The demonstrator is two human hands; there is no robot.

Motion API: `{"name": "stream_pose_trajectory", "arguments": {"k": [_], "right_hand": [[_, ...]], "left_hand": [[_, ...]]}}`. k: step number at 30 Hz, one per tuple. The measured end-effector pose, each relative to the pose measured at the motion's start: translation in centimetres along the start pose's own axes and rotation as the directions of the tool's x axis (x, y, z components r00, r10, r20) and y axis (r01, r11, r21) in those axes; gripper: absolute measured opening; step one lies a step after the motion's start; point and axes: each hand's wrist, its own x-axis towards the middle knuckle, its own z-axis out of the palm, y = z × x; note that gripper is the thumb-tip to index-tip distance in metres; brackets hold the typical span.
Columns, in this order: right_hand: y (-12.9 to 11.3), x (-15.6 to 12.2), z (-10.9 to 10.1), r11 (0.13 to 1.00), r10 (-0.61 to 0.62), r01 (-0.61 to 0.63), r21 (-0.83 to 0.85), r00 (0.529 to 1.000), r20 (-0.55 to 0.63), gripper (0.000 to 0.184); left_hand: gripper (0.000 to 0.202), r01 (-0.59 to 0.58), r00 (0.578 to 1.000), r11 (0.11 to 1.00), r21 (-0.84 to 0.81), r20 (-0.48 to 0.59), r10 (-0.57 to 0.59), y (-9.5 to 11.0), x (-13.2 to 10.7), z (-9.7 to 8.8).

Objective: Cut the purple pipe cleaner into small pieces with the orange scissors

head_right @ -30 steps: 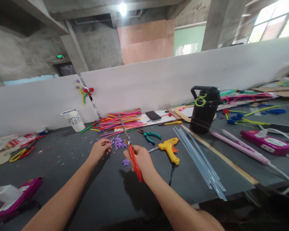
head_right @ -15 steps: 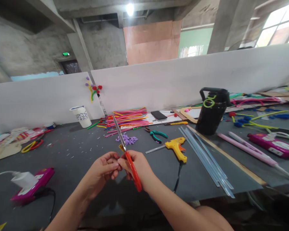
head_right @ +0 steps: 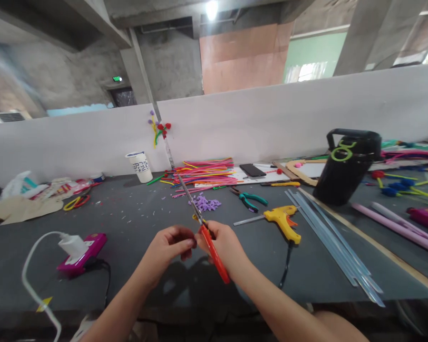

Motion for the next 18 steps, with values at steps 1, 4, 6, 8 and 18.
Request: {"name": "stream_pose_trajectory", "arguments": {"k": [1,4,6,8,18], "right_hand": [[0.2,0.0,0.1,1.000,-0.006,0.006,-0.007,1.000,0.008,0.012],[0.8,0.3,0.1,0.998,-0.056,0.057,-0.030,0.998,0.012,0.012],[1.2,0.5,0.0,0.995,-0.081,0.081,-0.051,0.997,0.000,0.011],[1.5,0.6,-0.1,0.994,-0.088,0.088,-0.062,0.996,-0.006,0.010],[1.5,1.0,-0.3,0.978,-0.148,0.143,-0.149,0.989,-0.025,0.010]], "left_hand": [[0.010,-0.007,1.000,1.000,0.028,-0.010,0.007,-0.1,0.0,0.1],[0.006,-0.002,0.999,0.993,0.119,-0.036,0.006,-0.3,0.0,0.3],[0.007,-0.001,0.999,0.983,0.182,-0.046,0.010,-0.4,0.0,0.6],[0.009,-0.003,0.999,0.974,0.228,-0.051,0.015,-0.4,0.1,0.9],[0.006,-0.018,0.996,0.968,0.249,-0.075,0.038,-0.3,0.4,1.3]]}}
